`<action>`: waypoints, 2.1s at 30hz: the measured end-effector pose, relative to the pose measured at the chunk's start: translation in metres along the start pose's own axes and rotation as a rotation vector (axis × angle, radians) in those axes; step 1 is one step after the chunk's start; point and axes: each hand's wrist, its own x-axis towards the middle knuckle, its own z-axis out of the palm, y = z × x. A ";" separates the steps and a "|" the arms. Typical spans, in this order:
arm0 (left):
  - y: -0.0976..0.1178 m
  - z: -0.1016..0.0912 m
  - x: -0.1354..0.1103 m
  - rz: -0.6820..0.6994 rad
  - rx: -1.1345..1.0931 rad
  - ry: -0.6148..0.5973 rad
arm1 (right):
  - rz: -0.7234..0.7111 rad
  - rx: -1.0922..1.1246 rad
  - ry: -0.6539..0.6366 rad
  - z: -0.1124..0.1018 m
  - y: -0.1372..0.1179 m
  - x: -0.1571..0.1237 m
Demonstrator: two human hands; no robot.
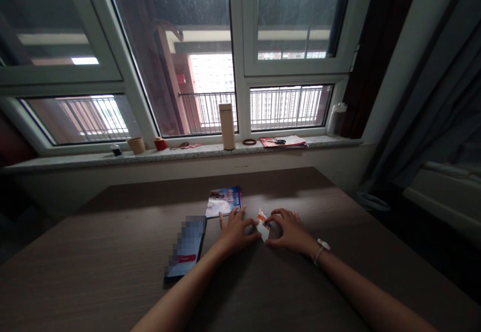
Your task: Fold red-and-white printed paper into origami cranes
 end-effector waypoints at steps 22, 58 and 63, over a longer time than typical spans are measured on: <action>0.000 0.002 0.003 -0.031 -0.006 0.019 | 0.044 -0.063 0.176 0.010 -0.009 0.014; -0.005 0.008 0.005 -0.033 -0.037 0.062 | -0.055 0.087 -0.043 0.000 0.016 0.008; -0.003 0.009 0.006 -0.044 -0.031 0.069 | -0.058 0.146 0.008 0.003 0.022 0.011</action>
